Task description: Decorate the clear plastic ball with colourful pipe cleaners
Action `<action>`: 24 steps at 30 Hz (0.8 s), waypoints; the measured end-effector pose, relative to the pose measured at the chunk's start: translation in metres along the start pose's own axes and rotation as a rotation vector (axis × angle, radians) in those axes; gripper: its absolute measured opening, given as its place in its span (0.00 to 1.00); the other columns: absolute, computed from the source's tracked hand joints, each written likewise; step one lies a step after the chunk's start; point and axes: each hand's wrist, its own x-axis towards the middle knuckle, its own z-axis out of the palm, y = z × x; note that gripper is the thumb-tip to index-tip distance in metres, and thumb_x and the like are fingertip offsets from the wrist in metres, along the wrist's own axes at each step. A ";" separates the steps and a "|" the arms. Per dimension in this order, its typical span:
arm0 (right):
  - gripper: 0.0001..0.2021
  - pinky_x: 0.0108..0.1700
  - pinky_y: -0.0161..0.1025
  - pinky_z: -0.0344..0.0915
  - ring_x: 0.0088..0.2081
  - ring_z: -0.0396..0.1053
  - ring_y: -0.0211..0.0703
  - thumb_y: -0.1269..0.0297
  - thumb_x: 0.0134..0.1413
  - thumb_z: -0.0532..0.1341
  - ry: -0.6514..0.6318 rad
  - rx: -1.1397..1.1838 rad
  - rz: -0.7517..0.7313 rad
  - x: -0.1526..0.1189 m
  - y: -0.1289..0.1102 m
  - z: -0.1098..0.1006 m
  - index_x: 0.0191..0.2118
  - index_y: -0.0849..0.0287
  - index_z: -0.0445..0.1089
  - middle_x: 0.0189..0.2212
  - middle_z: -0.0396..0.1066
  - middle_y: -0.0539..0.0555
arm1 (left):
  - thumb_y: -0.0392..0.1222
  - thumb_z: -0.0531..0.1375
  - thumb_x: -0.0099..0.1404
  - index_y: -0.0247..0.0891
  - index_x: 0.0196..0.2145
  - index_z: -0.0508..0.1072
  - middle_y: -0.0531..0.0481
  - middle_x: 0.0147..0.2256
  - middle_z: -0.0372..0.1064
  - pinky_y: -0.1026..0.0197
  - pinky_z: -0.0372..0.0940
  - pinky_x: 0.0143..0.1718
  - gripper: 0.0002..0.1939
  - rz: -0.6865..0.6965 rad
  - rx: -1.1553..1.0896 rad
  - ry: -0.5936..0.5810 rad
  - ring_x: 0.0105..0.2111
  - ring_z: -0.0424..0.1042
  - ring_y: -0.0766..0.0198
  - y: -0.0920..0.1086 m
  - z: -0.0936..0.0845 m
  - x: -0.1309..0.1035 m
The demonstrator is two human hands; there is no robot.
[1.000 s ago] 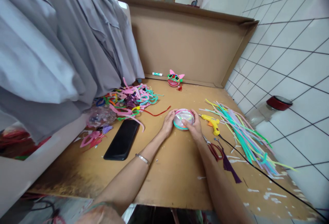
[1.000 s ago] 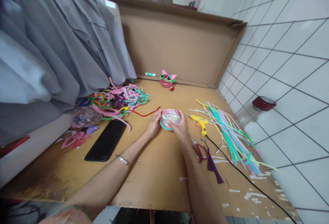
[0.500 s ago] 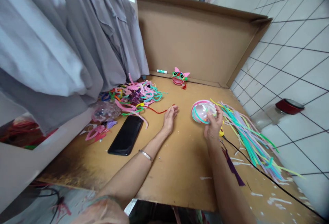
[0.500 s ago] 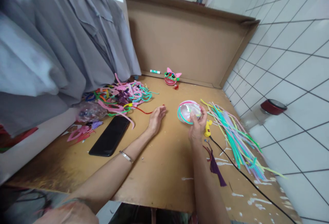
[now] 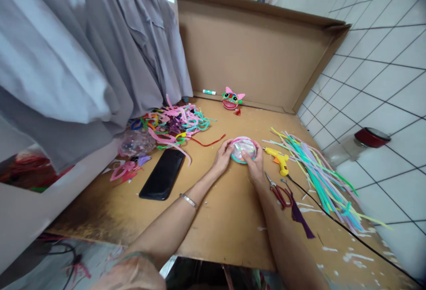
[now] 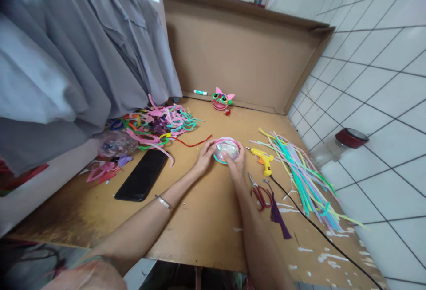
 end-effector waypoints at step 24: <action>0.28 0.59 0.48 0.58 0.56 0.63 0.48 0.47 0.49 0.62 0.005 0.087 -0.016 0.011 0.016 -0.007 0.54 0.55 0.63 0.55 0.65 0.58 | 0.47 0.59 0.61 0.38 0.44 0.72 0.45 0.48 0.71 0.54 0.59 0.57 0.15 -0.074 -0.065 0.087 0.52 0.67 0.56 0.005 0.000 -0.001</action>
